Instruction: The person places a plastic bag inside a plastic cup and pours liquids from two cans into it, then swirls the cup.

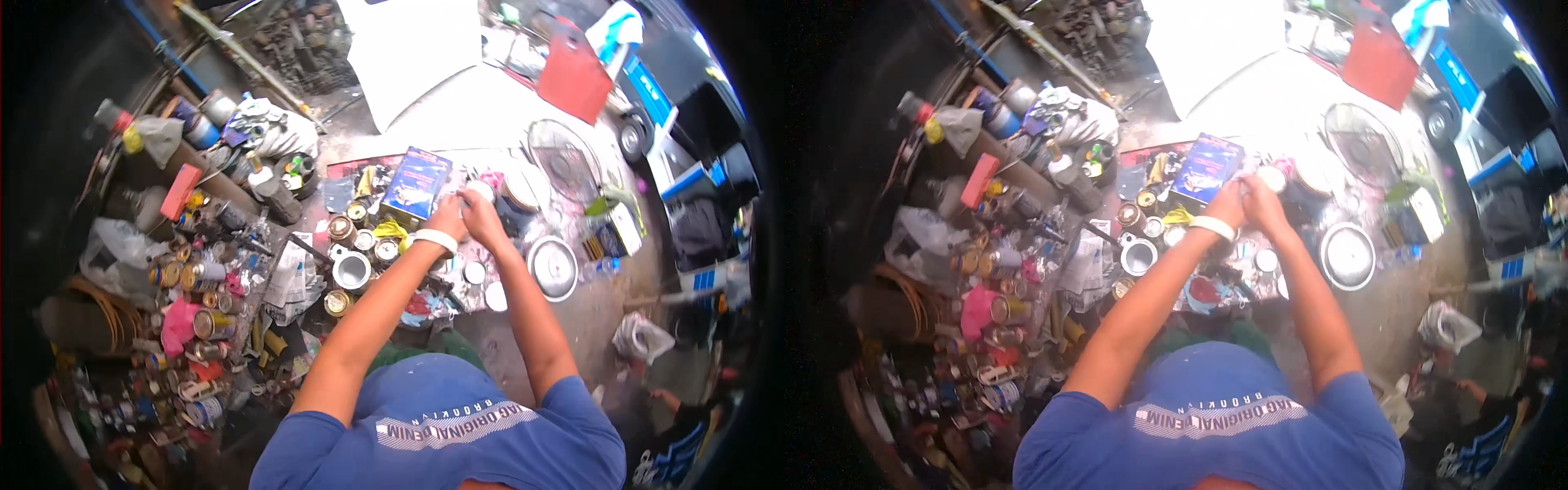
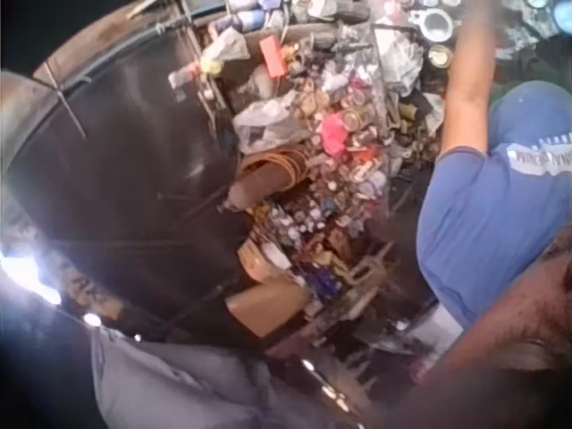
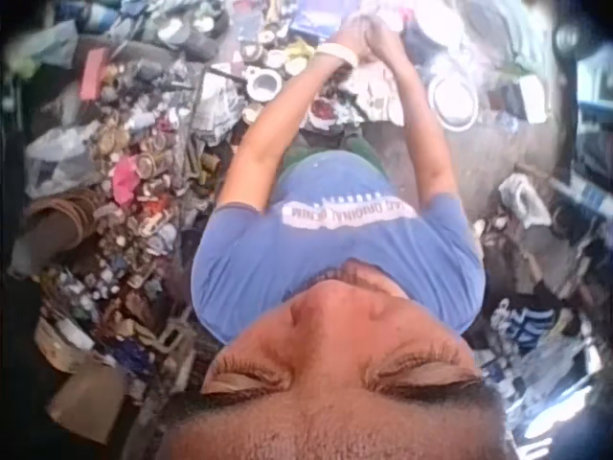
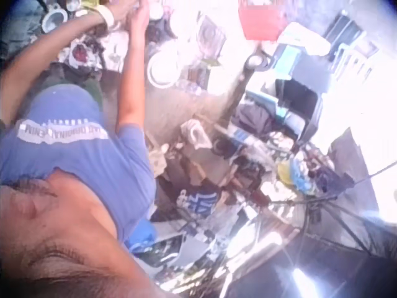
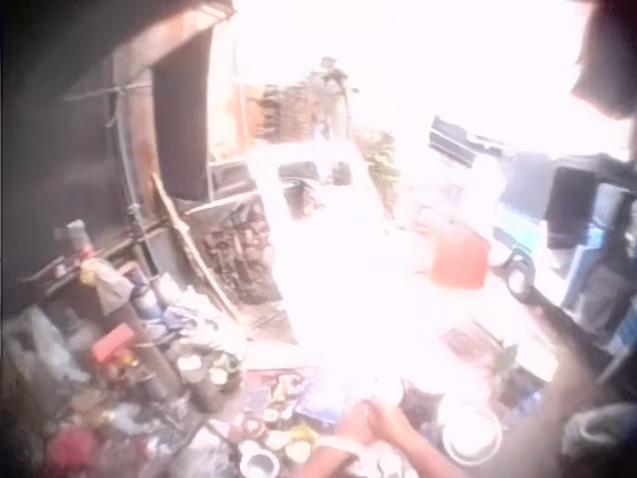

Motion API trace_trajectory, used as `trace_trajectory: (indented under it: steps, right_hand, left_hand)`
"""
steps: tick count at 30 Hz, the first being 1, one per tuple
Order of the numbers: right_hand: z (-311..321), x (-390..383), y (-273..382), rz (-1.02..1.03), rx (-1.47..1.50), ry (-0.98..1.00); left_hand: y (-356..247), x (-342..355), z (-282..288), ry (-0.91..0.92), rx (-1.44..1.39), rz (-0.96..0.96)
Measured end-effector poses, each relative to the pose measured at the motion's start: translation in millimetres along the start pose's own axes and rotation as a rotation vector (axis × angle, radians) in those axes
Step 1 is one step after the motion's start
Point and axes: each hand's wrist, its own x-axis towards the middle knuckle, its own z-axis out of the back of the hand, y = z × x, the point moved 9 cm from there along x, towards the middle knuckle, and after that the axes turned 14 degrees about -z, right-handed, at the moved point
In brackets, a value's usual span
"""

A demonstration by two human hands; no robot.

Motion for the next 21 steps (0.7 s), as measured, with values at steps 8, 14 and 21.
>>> trace_trajectory:
  steps: [8,14,21]
  right_hand:
    - [-84,112,-91,-0.053,-0.122,0.249]
    - [-75,28,-59,0.285,0.085,0.095]
    - [-114,-196,35,0.28,0.247,0.697]
  left_hand:
    - [-7,-50,-18,-0.07,0.118,0.072]
    - [8,-288,-82,0.303,-0.405,0.336]
    - [41,-631,-196,0.36,-0.582,1.217]
